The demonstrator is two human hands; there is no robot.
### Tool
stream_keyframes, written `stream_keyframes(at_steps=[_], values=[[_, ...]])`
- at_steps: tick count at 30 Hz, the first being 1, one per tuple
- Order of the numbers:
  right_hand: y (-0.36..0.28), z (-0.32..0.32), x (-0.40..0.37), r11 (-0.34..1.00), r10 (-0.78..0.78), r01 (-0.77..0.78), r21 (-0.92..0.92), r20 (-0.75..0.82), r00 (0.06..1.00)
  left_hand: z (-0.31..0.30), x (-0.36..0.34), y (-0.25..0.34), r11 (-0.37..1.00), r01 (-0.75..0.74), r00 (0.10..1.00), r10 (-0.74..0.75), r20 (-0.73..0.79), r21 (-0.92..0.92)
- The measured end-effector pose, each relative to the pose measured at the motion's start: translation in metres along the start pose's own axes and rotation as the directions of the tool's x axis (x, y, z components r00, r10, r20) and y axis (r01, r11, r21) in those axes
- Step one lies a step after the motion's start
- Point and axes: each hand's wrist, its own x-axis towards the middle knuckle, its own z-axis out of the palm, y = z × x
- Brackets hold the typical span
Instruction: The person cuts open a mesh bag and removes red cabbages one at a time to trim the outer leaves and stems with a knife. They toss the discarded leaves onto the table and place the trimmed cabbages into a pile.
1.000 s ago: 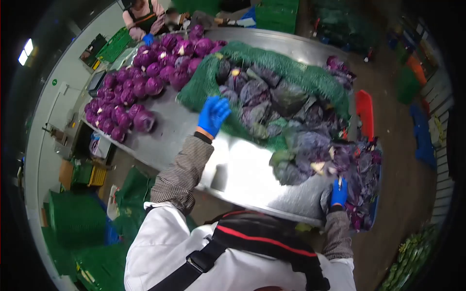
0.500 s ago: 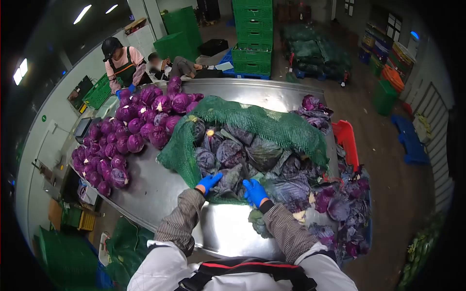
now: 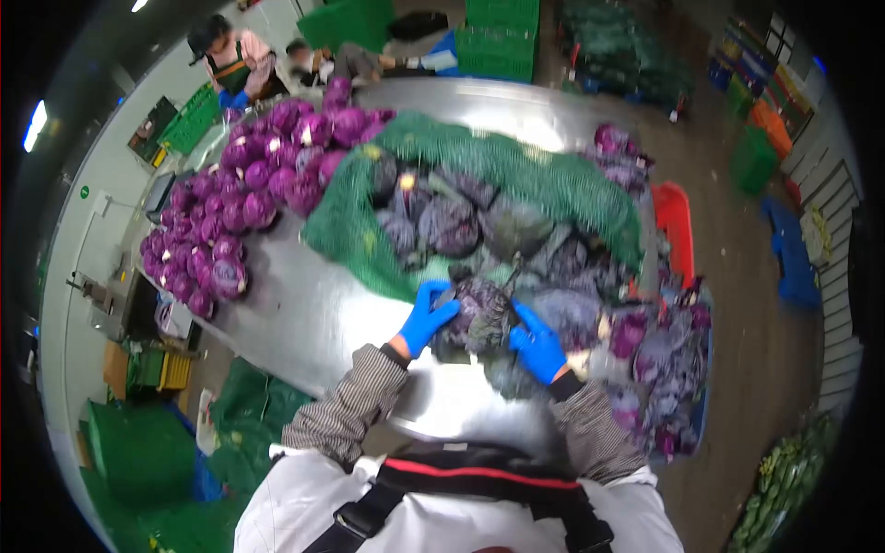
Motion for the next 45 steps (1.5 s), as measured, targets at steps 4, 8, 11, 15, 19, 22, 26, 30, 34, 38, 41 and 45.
stream_keyframes(at_steps=[4,8,11,15,19,22,26,30,34,38,41,45], values=[[0.000,-0.006,-0.039,0.610,0.373,-0.274,0.743,0.036,0.927,0.024,-0.042,-0.052,0.883,0.459,0.888,-0.454,-0.074,0.097],[-0.018,-0.007,-0.071,0.746,0.589,-0.450,0.491,-0.174,0.789,0.049,-0.083,-0.064,0.632,0.730,0.633,-0.769,-0.095,-0.260],[0.019,0.012,-0.097,0.884,0.455,-0.464,0.059,-0.341,0.823,0.054,-0.103,-0.060,0.442,0.837,0.459,-0.888,-0.025,-0.321],[0.029,0.024,-0.120,0.875,0.450,-0.479,-0.069,-0.247,0.858,0.053,-0.127,-0.052,0.801,0.025,0.978,0.105,-0.181,0.598],[0.017,0.016,-0.101,0.857,0.508,-0.494,0.144,-0.085,0.857,0.082,-0.111,0.012,0.425,-0.545,0.833,0.183,0.521,0.722],[0.007,0.005,-0.096,0.869,0.463,-0.414,0.272,-0.148,0.874,0.090,-0.086,-0.017,0.401,-0.502,0.859,0.133,0.494,0.766],[0.019,0.006,-0.127,0.969,0.037,-0.102,-0.225,-0.274,0.961,0.067,-0.069,-0.047,0.707,-0.038,0.997,-0.025,0.078,0.706],[0.011,0.019,-0.144,0.852,0.270,-0.311,-0.422,-0.155,0.950,0.078,-0.078,-0.046,0.674,0.000,0.993,-0.085,0.077,0.738],[-0.029,0.010,-0.129,0.688,0.286,-0.288,-0.667,-0.115,0.951,0.085,-0.069,-0.045,0.651,0.054,0.992,-0.120,0.032,0.757],[-0.018,0.007,-0.120,0.550,0.325,-0.233,-0.802,-0.052,0.944,0.095,-0.066,-0.049,0.650,0.046,0.994,-0.105,0.029,0.758],[0.013,0.010,-0.110,0.577,0.271,-0.222,-0.786,-0.072,0.960,0.097,-0.066,-0.051,0.679,0.051,0.996,-0.085,0.010,0.732],[0.033,0.008,-0.089,0.571,0.173,-0.233,-0.787,-0.162,0.972,0.098,-0.050,-0.058,0.691,0.051,0.998,-0.055,-0.018,0.721]])
